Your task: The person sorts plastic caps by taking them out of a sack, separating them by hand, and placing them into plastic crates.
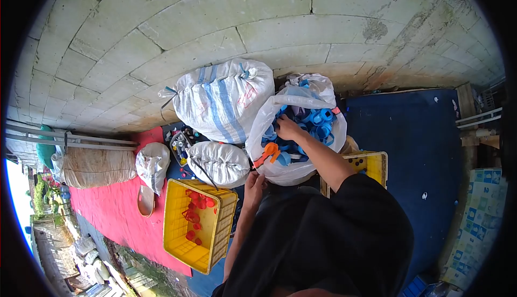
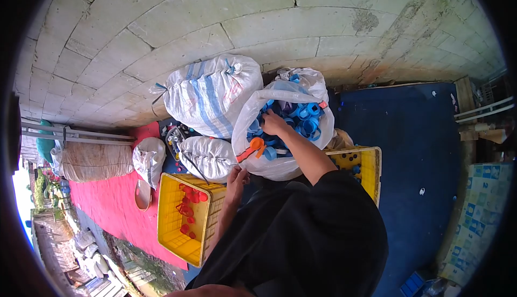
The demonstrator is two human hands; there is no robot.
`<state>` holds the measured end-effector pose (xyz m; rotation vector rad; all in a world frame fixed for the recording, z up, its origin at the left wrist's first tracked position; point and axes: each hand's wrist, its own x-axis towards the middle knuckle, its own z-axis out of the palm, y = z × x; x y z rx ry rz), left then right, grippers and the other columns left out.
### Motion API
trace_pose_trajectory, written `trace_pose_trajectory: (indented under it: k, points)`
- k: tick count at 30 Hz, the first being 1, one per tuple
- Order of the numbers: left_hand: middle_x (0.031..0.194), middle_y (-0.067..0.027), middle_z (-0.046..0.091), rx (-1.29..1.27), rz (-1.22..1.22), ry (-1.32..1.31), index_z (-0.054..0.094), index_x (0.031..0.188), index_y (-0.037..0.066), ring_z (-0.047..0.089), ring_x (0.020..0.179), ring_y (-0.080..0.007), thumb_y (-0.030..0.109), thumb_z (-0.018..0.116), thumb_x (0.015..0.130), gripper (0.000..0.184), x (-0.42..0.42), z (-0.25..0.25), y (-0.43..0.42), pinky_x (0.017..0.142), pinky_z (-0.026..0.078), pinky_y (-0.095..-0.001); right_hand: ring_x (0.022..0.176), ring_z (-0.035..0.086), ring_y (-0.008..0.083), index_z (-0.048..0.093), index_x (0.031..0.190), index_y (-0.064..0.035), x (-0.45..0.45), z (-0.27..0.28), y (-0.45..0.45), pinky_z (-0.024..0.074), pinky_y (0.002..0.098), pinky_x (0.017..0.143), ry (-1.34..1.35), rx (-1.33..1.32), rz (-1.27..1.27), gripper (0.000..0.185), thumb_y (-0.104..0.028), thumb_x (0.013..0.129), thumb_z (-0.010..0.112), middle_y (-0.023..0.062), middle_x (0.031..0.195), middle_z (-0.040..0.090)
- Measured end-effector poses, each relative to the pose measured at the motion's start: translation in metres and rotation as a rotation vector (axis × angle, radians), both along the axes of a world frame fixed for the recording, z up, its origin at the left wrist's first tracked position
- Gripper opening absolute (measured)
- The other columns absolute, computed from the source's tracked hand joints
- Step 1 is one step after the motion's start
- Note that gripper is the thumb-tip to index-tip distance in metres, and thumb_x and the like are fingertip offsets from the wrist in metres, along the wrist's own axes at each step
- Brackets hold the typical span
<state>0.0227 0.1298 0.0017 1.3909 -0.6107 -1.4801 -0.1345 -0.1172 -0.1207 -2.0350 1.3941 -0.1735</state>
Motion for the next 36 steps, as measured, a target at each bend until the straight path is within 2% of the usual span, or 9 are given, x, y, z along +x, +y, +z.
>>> trace_pose_trajectory:
  k: [6,8,11,17,22,24,27,32,36]
  points:
    - [0.072,0.0053,0.034,-0.185,0.296,-0.331,0.054,0.111,0.002,0.032,0.063,-0.0043,0.002,0.057,0.093,0.019,-0.017,0.029,-0.013,0.057,0.03,-0.0204,0.118,0.054,0.0415,0.067,0.116,-0.0104,-0.017,0.052,0.117,0.0446,0.0519,0.097,0.154,-0.015,0.353,0.041,-0.036,0.086,0.059,0.022,0.143,0.041]
    - [0.074,0.0032,0.039,-0.252,0.076,-0.586,0.055,0.108,0.002,0.035,0.065,-0.0034,0.003,0.059,0.092,0.017,-0.017,0.045,-0.032,0.056,0.03,-0.0213,0.117,0.055,0.0417,0.068,0.115,-0.0111,-0.018,0.052,0.124,0.0442,0.0531,0.096,0.199,-0.12,0.401,0.04,-0.037,0.085,0.059,0.0214,0.145,0.04]
    - [0.084,-0.0093,0.058,-0.527,-0.31,-0.704,0.06,0.104,0.001,0.055,0.069,-0.0181,0.005,0.062,0.087,0.017,-0.033,0.07,-0.081,0.062,0.044,-0.0306,0.117,0.056,0.0395,0.065,0.12,-0.0139,-0.018,0.061,0.128,0.0445,0.0519,0.096,0.087,0.008,0.288,0.04,-0.034,0.086,0.06,0.022,0.14,0.047]
    - [0.109,-0.0132,0.064,-0.536,-0.784,-0.532,0.062,0.112,0.006,0.065,0.093,-0.0269,0.014,0.06,0.092,0.022,-0.068,0.007,-0.174,0.077,0.051,-0.0372,0.106,0.062,0.0352,0.062,0.122,-0.0121,-0.024,0.074,0.12,0.0483,0.0457,0.092,-0.123,0.124,0.282,0.038,-0.029,0.089,0.059,0.0197,0.121,0.062]
    - [0.149,-0.0227,0.038,-0.434,-0.964,-1.295,0.052,0.138,0.017,0.04,0.134,-0.0429,0.036,0.056,0.093,0.048,-0.043,-0.081,-0.221,0.111,0.034,-0.0491,0.099,0.064,0.0362,0.066,0.116,-0.0086,-0.037,0.118,0.125,0.0487,0.0449,0.089,-0.127,0.195,0.257,0.03,-0.025,0.092,0.057,0.0195,0.108,0.067]
    - [0.156,-0.0205,0.026,-0.257,-1.147,-1.363,0.045,0.144,0.028,0.034,0.136,-0.0465,0.047,0.055,0.092,0.056,-0.014,-0.076,-0.227,0.113,0.031,-0.051,0.1,0.063,0.0361,0.065,0.116,-0.0079,-0.047,0.127,0.12,0.0488,0.0445,0.089,-0.289,0.194,0.19,0.027,-0.019,0.093,0.056,0.0188,0.109,0.067]
    - [0.152,-0.0175,0.033,-0.112,-1.172,-1.364,0.05,0.14,0.032,0.037,0.136,-0.0414,0.05,0.056,0.091,0.053,-0.005,-0.041,-0.221,0.112,0.034,-0.0487,0.1,0.063,0.0359,0.065,0.116,-0.0067,-0.064,0.129,0.101,0.0487,0.0443,0.089,-0.364,0.227,-0.025,0.026,-0.014,0.093,0.055,0.0184,0.11,0.067]
    - [0.143,-0.0168,0.044,-0.22,-1.313,-1.39,0.051,0.139,0.034,0.041,0.133,-0.0376,0.048,0.058,0.09,0.051,0.008,-0.053,-0.207,0.112,0.032,-0.0474,0.1,0.063,0.0385,0.065,0.113,-0.0019,-0.063,0.071,0.052,0.048,0.0459,0.092,-0.263,-0.05,-0.066,0.027,-0.011,0.089,0.055,0.0214,0.111,0.066]
    - [0.146,-0.0172,0.041,-0.309,-1.269,-1.433,0.07,0.116,0.032,0.031,0.139,-0.0394,0.045,0.056,0.091,0.032,0.013,-0.059,-0.174,0.116,0.025,-0.0469,0.104,0.061,0.0397,0.065,0.115,-0.0022,-0.05,0.003,0.001,0.0481,0.0457,0.093,0.051,-0.071,0.141,0.032,-0.01,0.086,0.053,0.0218,0.114,0.064]
